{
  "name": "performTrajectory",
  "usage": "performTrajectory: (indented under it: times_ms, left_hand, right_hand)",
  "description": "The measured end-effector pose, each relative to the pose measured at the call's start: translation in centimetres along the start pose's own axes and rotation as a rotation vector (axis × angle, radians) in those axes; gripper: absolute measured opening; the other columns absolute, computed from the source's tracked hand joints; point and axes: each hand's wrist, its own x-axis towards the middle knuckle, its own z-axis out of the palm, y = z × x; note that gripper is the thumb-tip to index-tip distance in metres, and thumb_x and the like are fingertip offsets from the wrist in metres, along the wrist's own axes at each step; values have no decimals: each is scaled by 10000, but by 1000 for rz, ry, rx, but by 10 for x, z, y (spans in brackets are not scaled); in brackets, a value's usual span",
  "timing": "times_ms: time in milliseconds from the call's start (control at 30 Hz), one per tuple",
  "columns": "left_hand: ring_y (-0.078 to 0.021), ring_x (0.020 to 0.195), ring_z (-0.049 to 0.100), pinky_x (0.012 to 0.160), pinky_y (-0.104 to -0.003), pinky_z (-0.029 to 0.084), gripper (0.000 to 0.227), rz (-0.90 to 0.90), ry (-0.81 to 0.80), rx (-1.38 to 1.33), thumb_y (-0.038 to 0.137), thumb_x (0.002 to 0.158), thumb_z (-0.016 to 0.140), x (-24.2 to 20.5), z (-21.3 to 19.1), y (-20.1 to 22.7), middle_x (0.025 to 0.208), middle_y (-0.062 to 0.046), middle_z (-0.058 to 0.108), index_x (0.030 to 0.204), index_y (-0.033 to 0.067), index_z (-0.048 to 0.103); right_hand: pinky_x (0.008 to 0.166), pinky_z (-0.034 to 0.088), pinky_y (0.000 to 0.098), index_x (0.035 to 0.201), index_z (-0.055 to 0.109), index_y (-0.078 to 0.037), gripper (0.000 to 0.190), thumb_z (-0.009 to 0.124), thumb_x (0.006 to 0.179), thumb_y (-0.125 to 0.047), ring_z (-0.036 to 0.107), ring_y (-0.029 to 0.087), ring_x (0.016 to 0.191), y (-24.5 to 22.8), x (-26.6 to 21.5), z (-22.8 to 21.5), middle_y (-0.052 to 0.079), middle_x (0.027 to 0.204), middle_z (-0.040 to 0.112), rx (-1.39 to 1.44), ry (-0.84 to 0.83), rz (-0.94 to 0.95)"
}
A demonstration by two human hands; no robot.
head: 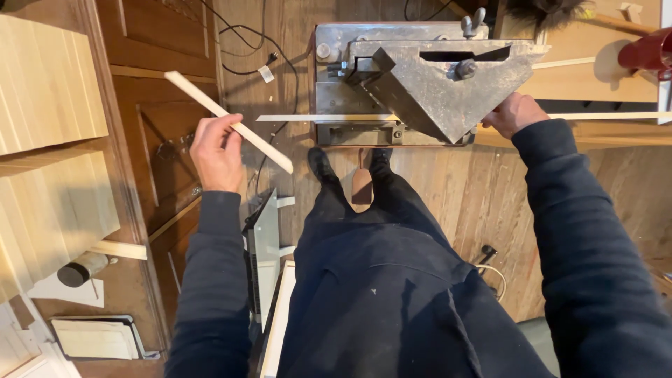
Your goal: Cutting wooden frame moldings to length using a manual miter trimmer and organizing components for assembly.
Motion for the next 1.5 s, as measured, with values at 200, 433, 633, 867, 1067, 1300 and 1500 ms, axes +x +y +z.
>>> performTrajectory:
  times_ms: [200,433,633,867,1067,1300,1500]
  left_hand:
    - [-311,917,596,807,-402,496,233,137,139,366,70,809,909,7,-1,-1,934,-114,598,1014,69,799]
    - [-254,1055,609,920,-411,517,136,331,-174,582,144,936,824,25,37,-13,1087,-30,678,1024,97,732]
    - [-266,1002,595,850,-406,487,165,604,-335,671,148,867,665,33,75,0,976,-30,625,1012,151,743]
    - [-257,980,572,835,-400,466,145,685,-451,602,107,902,621,37,87,-7,975,-33,605,1012,130,711]
    - [-253,955,572,818,-394,461,95,718,-445,599,116,894,618,38,88,-3,940,-41,588,972,122,672]
    - [-256,948,589,801,-400,459,78,740,-448,541,120,886,621,40,90,-12,928,-43,593,951,119,664]
    - [-258,966,595,831,-411,466,72,746,-423,580,141,897,624,36,92,-19,925,-45,594,953,119,663]
  right_hand:
    - [808,561,426,1061,755,-61,202,718,930,-210,727,314,853,-4,-1,-2,115,909,772,-28,-17,32]
    - [802,564,421,1029,759,-58,187,692,935,-205,730,303,849,-5,1,-3,111,902,772,-7,-42,55]
    - [821,563,411,1011,804,-76,208,699,937,-240,731,303,868,0,-1,0,124,927,779,-48,-21,46]
    - [823,581,402,1038,814,-70,262,698,984,-298,745,305,849,-1,-3,0,142,912,780,-44,-25,59]
    - [818,525,470,1111,749,-12,216,723,1018,-205,653,421,931,-62,-54,-5,211,999,705,-79,324,-195]
    - [903,503,458,1159,657,1,432,819,844,-245,608,377,1025,-235,-135,53,181,1078,635,-84,459,-573]
    - [1046,474,465,1329,564,39,575,784,888,-257,572,391,1219,-290,-68,77,216,1341,578,-37,574,-673]
